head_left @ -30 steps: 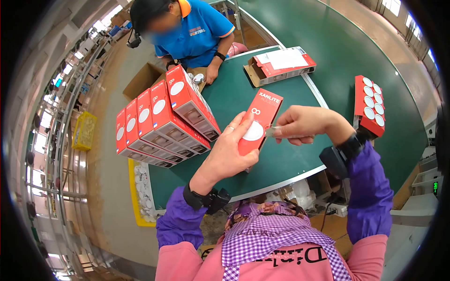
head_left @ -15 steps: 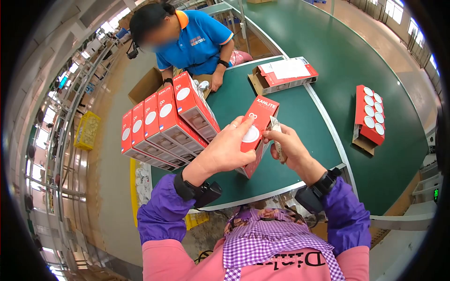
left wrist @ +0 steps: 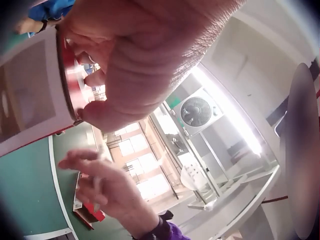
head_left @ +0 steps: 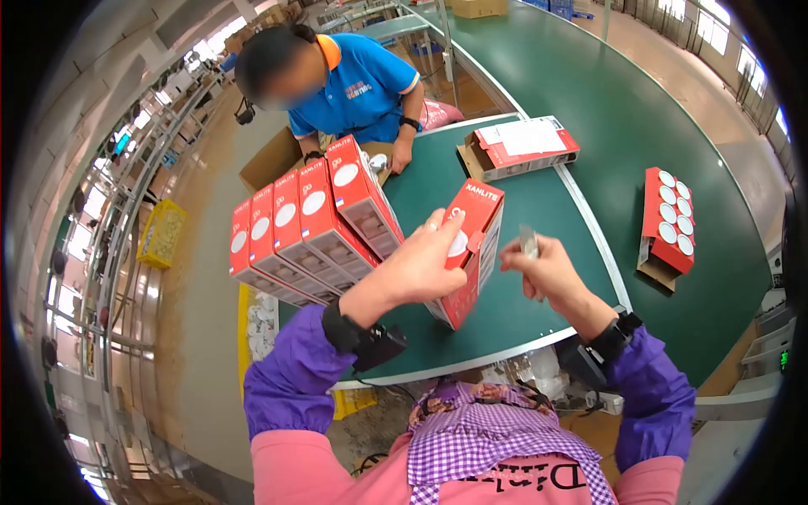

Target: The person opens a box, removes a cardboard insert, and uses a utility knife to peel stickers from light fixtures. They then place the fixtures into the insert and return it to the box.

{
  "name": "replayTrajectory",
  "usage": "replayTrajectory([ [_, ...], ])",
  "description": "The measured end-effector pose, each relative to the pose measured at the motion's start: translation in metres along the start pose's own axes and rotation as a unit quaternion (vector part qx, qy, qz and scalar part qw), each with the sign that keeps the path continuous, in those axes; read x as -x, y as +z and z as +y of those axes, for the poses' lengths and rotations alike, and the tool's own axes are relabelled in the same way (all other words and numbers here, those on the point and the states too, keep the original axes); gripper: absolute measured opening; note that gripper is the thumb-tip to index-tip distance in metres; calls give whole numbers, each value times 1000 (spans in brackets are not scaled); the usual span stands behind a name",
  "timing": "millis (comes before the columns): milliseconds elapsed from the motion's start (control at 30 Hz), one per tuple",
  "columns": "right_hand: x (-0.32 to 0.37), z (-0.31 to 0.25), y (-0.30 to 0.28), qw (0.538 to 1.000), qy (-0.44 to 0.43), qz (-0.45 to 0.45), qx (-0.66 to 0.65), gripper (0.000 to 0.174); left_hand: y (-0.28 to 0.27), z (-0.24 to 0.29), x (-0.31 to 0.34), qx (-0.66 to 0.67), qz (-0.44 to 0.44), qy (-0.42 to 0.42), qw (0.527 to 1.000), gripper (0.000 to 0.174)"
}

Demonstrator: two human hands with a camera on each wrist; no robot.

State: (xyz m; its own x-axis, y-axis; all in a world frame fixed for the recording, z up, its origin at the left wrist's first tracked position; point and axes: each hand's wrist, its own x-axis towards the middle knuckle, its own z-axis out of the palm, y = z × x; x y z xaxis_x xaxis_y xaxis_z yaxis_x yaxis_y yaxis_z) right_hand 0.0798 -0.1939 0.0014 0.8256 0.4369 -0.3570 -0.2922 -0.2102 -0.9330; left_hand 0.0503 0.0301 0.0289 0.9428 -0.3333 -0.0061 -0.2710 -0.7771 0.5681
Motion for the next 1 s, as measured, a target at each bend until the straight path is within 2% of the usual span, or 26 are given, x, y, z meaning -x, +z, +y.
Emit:
replayTrajectory([
  [67, -4, -16, 8, 995, -38, 50, -72, 35, -10, 12, -10, -2, -36, -29, 999, 78],
  [167, -22, -20, 22, 994, -32, 84, -57, 45, -17, 18, -15, 0, -75, -35, 997, 80],
  [200, -23, -25, 31, 994, -24, 109, 9, 52, -16, 15, -16, -9, -73, -38, 997, 80],
  [300, -32, -18, 45, 988, -42, 147, -5, 57, -8, 7, -15, -31, -39, -7, 999, 81],
  [333, -23, -24, 45, 991, -36, 130, -16, 49, -10, 8, -13, -7, -44, -10, 999, 81],
  [367, -24, -24, 42, 991, -38, 126, -17, 49, -12, 10, -13, 18, -48, -11, 999, 82],
  [433, -24, -19, 29, 994, -5, 31, -101, 35, -14, 15, -8, 20, -44, -17, 999, 80],
  [500, -20, -15, 21, 996, 10, 16, -86, 31, -14, 11, -8, 26, -37, -42, 998, 79],
  [567, -16, -10, 19, 997, 36, -19, -59, 23, -11, 11, -10, 7, -24, -8, 1000, 77],
  [600, -14, -8, 22, 997, 3, -10, -82, 19, -10, 12, -13, -17, -21, -1, 1000, 77],
  [767, 13, 2, 35, 994, -31, -13, -102, 18, -19, 35, -12, -120, -43, 17, 992, 76],
  [833, 18, 4, 34, 991, -27, -11, -131, 15, -24, 49, -17, -212, -99, -18, 972, 74],
  [1000, 27, 18, 29, 989, -43, -31, -140, 15, -21, 57, -22, -234, -125, 33, 963, 72],
])
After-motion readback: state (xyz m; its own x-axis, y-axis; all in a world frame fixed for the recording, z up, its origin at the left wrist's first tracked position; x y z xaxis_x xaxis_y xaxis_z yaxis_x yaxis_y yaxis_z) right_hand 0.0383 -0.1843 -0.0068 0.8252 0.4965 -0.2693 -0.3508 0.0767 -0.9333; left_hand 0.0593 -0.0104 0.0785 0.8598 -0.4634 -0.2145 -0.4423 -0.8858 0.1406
